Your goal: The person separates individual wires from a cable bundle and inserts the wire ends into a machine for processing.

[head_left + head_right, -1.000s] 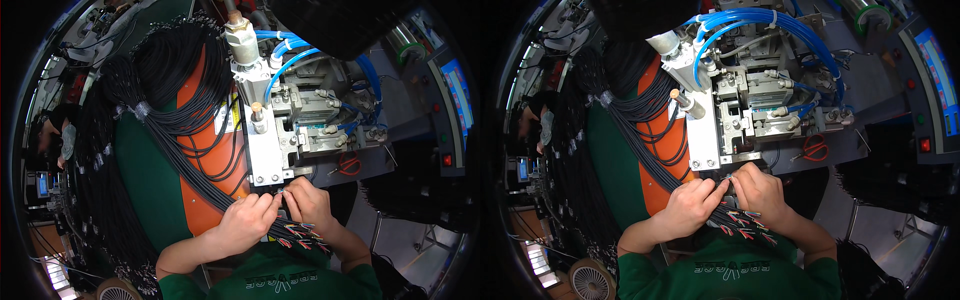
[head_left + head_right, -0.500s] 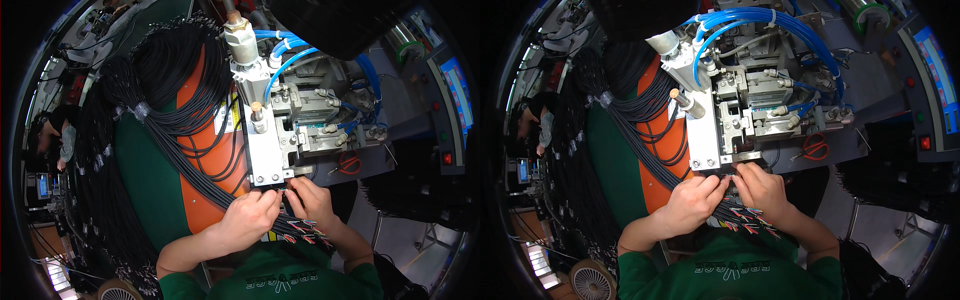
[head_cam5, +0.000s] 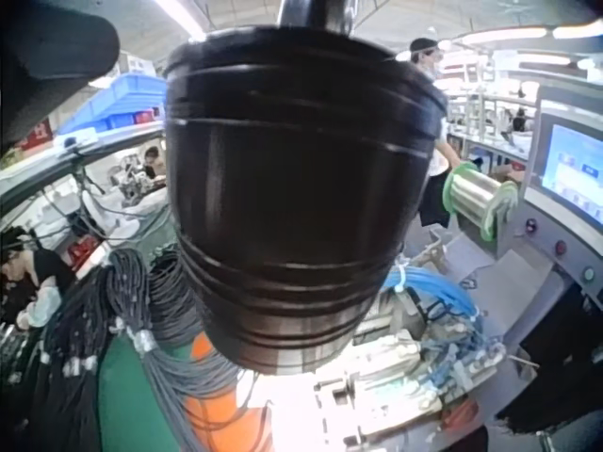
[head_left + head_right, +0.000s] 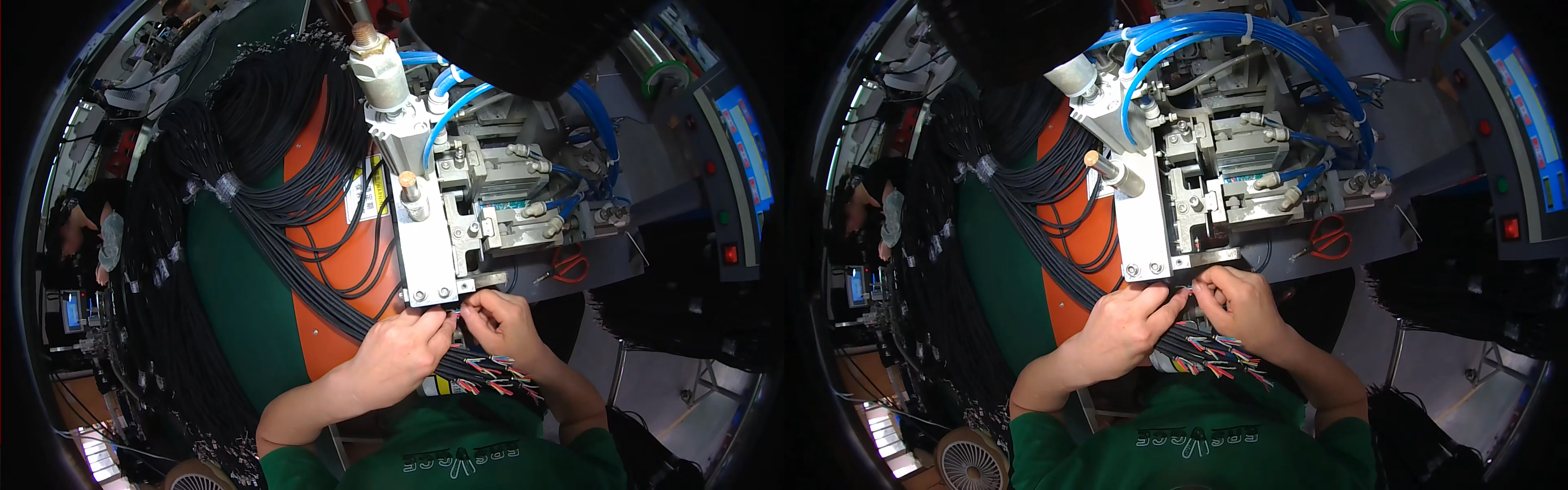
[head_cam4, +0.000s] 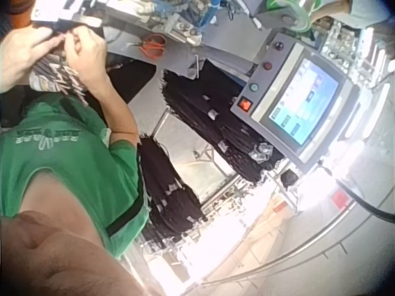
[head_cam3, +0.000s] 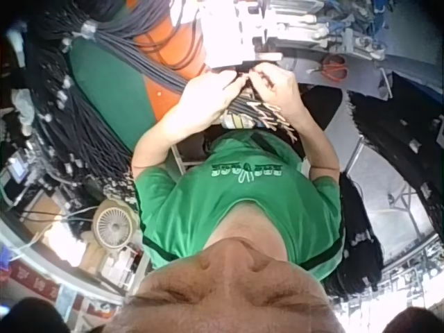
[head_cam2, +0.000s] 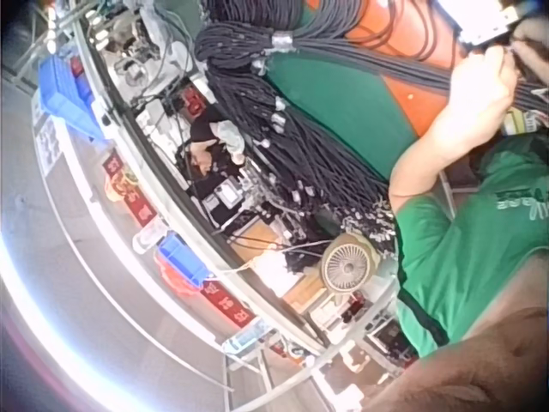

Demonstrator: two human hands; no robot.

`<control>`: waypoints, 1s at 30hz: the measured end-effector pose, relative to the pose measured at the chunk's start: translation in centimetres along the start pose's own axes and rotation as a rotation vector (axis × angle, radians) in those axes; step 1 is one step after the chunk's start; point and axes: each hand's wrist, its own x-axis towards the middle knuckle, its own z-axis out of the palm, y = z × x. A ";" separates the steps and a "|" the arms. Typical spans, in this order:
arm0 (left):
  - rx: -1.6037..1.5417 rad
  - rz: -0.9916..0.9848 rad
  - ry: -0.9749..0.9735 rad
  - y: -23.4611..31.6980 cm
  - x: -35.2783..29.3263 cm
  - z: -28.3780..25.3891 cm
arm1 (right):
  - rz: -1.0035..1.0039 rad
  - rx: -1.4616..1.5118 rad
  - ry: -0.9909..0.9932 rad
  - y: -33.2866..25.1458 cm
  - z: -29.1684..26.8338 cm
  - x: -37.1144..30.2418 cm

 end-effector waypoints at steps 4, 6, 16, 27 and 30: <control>0.016 -0.029 -0.015 -0.2 0.0 0.3 | -0.104 -0.105 0.063 -0.1 0.2 0.1; 0.025 -0.030 -0.030 -0.2 0.0 0.2 | -0.044 -0.028 0.033 -0.1 0.1 0.1; 0.065 -0.044 0.038 0.0 0.0 0.6 | -0.183 -0.172 0.044 0.1 0.3 0.4; -0.002 -0.206 0.180 -0.9 -3.3 0.1 | 0.166 0.223 -0.078 0.6 -0.1 0.0; -0.003 -0.205 0.221 -0.9 -3.4 0.5 | 0.176 0.109 -0.088 0.3 -0.5 -0.2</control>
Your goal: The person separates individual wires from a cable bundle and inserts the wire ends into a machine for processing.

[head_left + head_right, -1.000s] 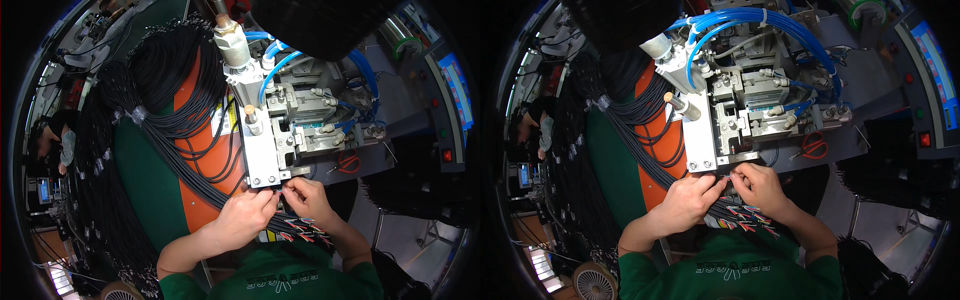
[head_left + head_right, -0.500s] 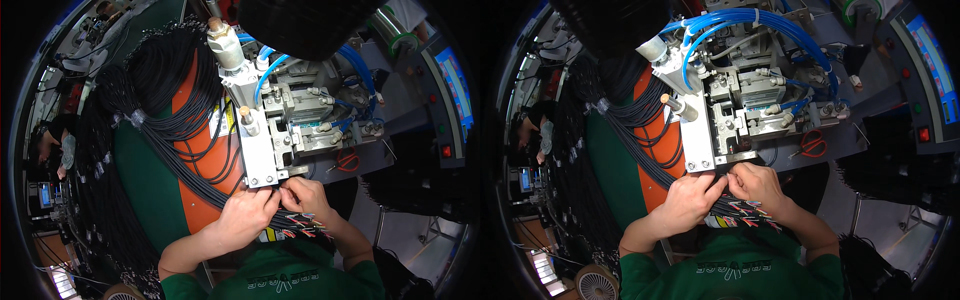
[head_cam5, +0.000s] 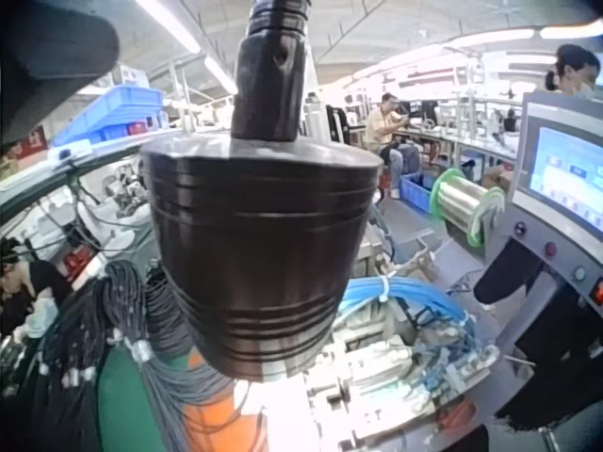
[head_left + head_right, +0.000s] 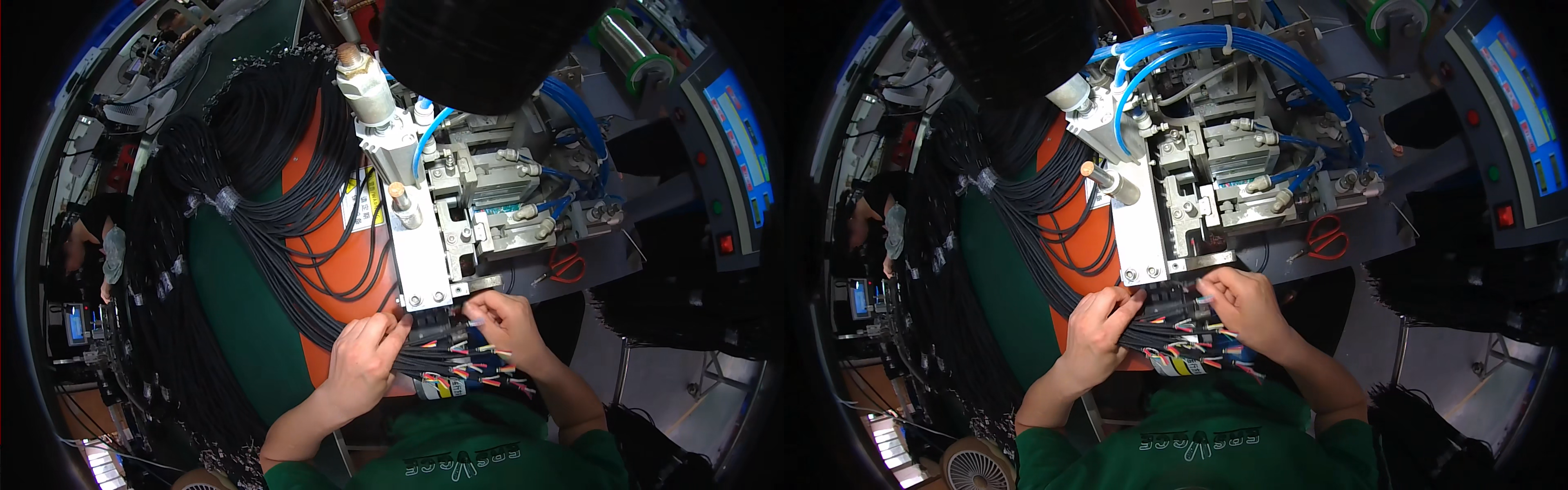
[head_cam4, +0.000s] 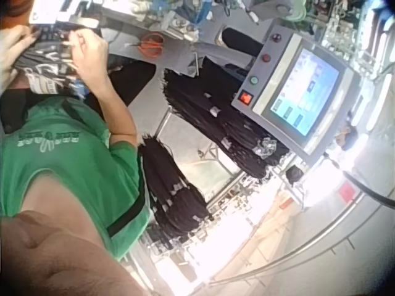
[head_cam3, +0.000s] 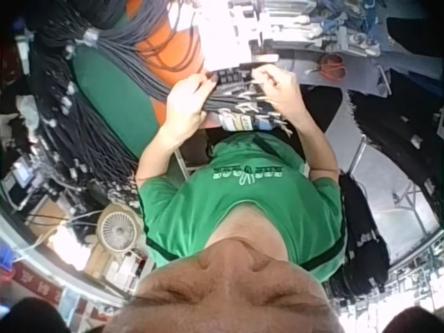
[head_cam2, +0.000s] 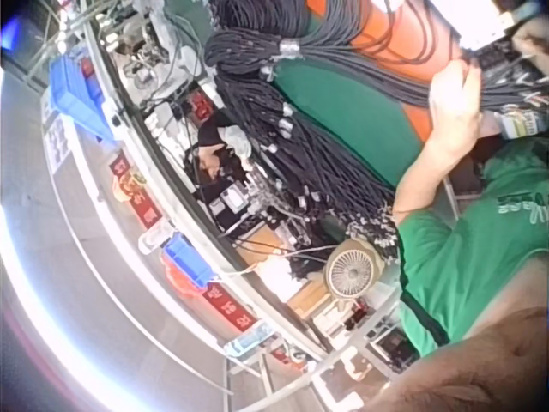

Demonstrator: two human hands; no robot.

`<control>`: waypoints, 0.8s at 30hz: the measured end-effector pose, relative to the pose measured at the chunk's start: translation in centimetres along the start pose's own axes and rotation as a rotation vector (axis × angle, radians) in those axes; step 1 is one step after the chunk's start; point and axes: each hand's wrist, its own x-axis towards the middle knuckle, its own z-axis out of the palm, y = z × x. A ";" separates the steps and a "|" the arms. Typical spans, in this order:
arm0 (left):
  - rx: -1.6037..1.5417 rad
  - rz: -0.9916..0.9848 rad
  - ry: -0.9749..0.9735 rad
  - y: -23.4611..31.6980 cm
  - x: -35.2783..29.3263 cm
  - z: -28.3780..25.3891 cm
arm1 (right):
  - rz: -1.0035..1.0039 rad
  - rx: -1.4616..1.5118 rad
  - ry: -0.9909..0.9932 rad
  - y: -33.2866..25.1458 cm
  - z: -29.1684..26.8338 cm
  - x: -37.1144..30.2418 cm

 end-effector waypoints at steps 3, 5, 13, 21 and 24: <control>-0.013 -0.033 0.045 -0.2 0.0 0.5 | 0.082 0.688 -0.039 0.1 0.4 -1.5; -0.068 0.026 0.002 -0.1 0.0 0.1 | -0.115 0.533 -0.041 0.2 0.5 -1.4; -0.269 0.117 0.032 0.4 0.2 0.3 | 0.071 0.793 -0.064 -1.3 0.9 -1.5; -0.096 0.319 0.068 0.6 0.6 1.5 | 0.277 0.999 -0.357 -0.7 -0.9 -0.2; 0.002 0.271 0.037 1.0 0.5 1.7 | 0.281 0.795 -0.234 -2.0 -0.1 -1.0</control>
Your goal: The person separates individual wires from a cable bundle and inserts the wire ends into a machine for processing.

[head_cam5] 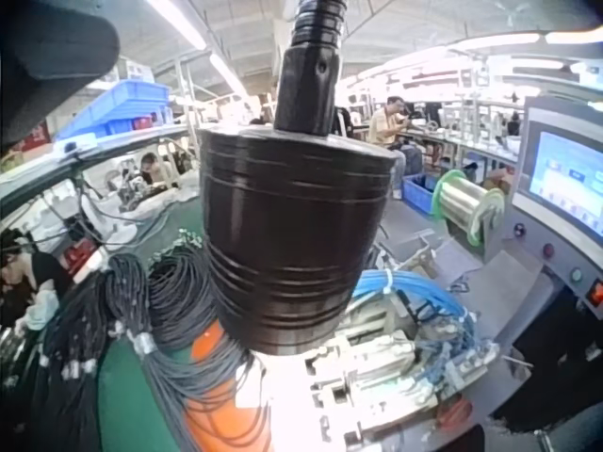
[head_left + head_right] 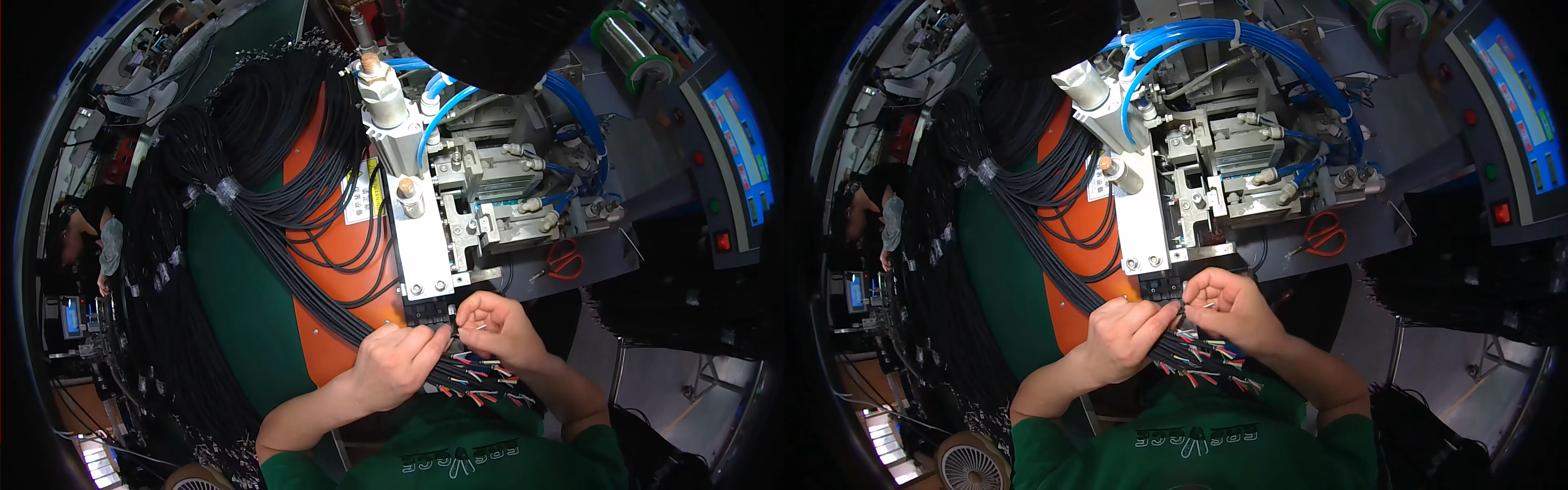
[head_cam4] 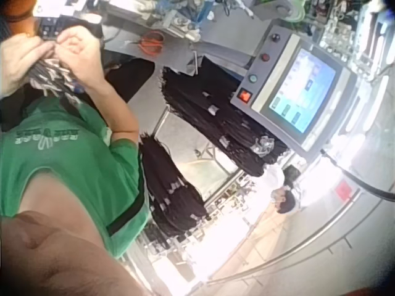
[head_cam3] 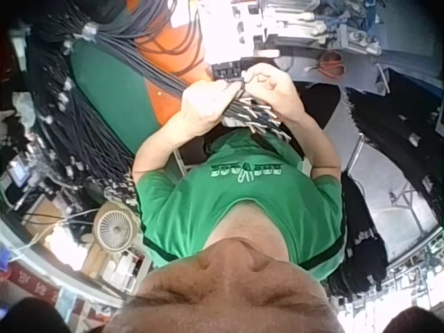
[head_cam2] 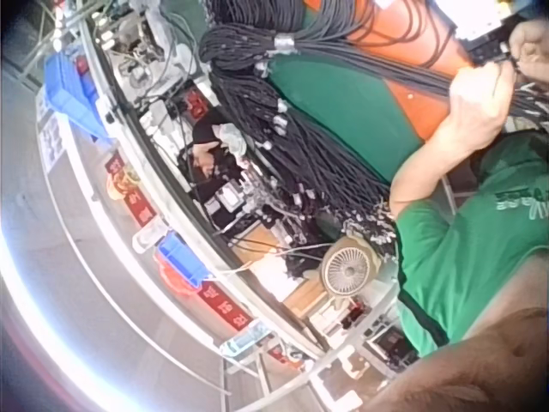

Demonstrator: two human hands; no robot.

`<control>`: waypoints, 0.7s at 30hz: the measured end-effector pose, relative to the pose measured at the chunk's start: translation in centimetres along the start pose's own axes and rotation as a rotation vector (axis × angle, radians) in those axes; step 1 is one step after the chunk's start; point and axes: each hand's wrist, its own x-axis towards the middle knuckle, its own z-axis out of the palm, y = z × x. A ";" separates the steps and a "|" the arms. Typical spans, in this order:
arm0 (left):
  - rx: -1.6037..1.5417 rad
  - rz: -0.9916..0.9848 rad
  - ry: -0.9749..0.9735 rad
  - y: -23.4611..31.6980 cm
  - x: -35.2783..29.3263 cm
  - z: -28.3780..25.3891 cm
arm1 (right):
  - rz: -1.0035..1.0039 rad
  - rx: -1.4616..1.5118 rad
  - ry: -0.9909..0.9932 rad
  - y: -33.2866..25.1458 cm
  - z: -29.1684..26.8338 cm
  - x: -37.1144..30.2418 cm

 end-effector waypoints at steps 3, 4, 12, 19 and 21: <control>-0.102 -0.108 0.031 0.2 0.3 0.1 | -0.394 -0.259 0.078 1.0 1.5 -0.3; -0.099 -0.110 0.031 0.1 0.6 0.0 | -0.664 -0.561 0.090 2.0 1.2 0.0; -0.246 -0.153 0.048 0.1 0.7 0.3 | -0.521 -0.397 0.153 2.3 0.2 0.3; -0.387 -0.135 0.012 -0.8 1.1 0.2 | -0.225 0.035 -0.055 1.5 -1.0 0.6; -0.419 -0.127 -0.019 -0.8 1.1 0.1 | -0.199 -0.019 -0.045 0.9 -1.1 0.6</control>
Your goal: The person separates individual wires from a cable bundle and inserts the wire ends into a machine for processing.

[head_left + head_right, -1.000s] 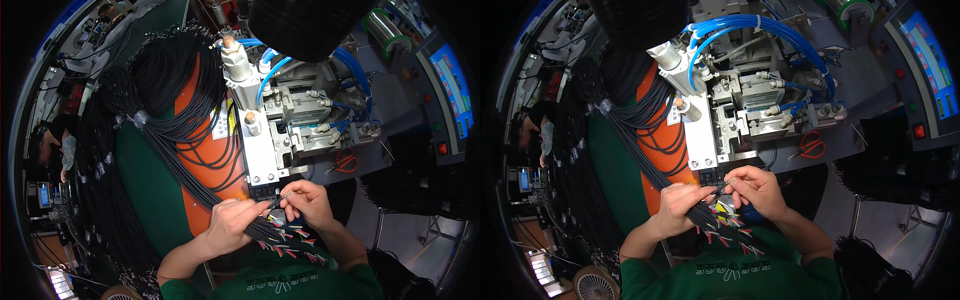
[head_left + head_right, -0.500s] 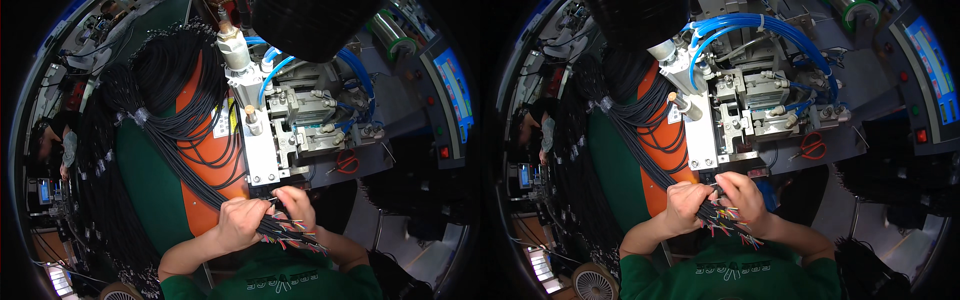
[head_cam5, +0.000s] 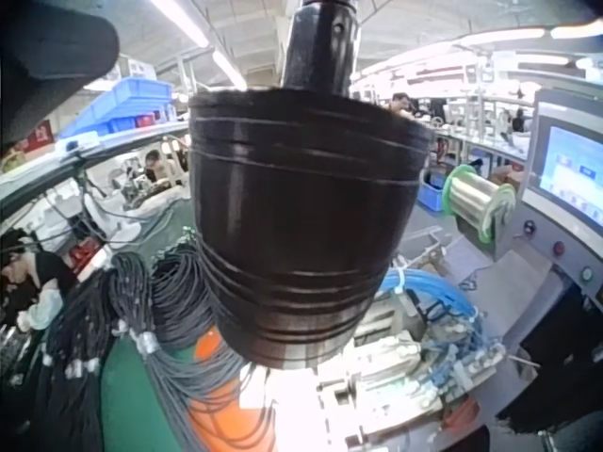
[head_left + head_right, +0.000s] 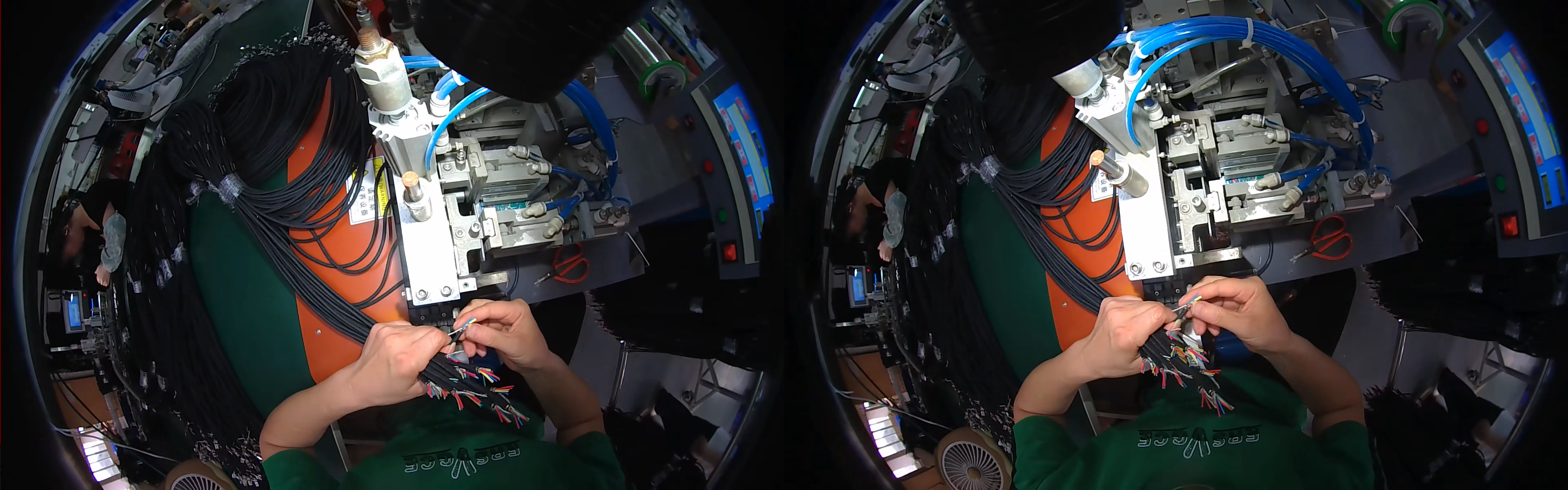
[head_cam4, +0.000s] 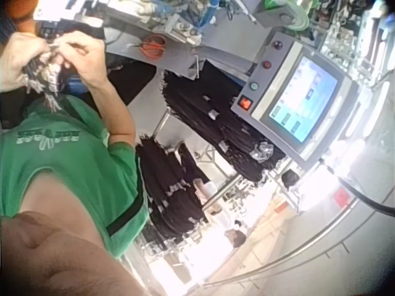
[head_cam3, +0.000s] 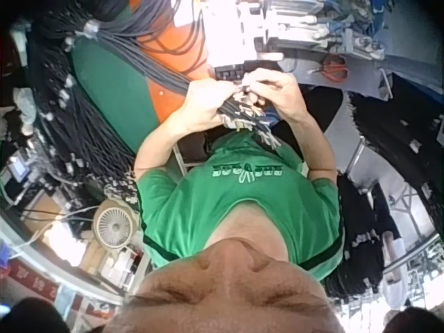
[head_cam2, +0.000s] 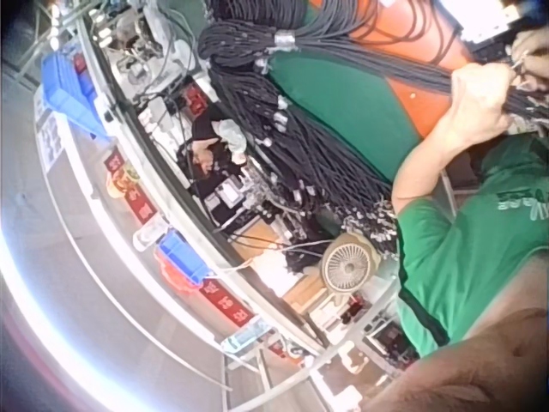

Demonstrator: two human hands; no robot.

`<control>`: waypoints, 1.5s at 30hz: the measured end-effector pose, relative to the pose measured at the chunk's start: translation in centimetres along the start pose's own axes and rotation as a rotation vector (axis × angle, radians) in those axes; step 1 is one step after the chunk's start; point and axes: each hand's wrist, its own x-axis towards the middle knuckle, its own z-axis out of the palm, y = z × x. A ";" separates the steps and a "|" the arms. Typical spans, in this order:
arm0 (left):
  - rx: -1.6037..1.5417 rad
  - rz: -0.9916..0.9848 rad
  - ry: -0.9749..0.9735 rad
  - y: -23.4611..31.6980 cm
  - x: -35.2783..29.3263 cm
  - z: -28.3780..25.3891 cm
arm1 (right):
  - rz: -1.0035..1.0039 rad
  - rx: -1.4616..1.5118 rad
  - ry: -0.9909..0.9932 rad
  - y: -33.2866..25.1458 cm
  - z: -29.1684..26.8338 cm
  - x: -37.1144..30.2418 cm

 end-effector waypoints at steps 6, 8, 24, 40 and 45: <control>0.420 0.017 0.066 1.2 -0.9 0.8 | -0.518 -1.130 0.161 -1.0 1.6 0.3; 0.434 0.043 0.079 0.9 -0.6 0.7 | -0.551 -1.359 0.216 -1.0 1.7 0.4; 0.407 0.002 -0.082 1.5 0.1 -0.2 | -0.495 -1.325 0.176 -0.9 1.6 0.4; 0.572 0.059 -0.152 1.6 1.1 0.1 | -0.628 -1.345 0.259 0.4 0.7 1.0; 0.559 -0.015 -0.148 1.9 1.2 -0.2 | -0.366 -1.089 0.201 -0.1 0.2 0.9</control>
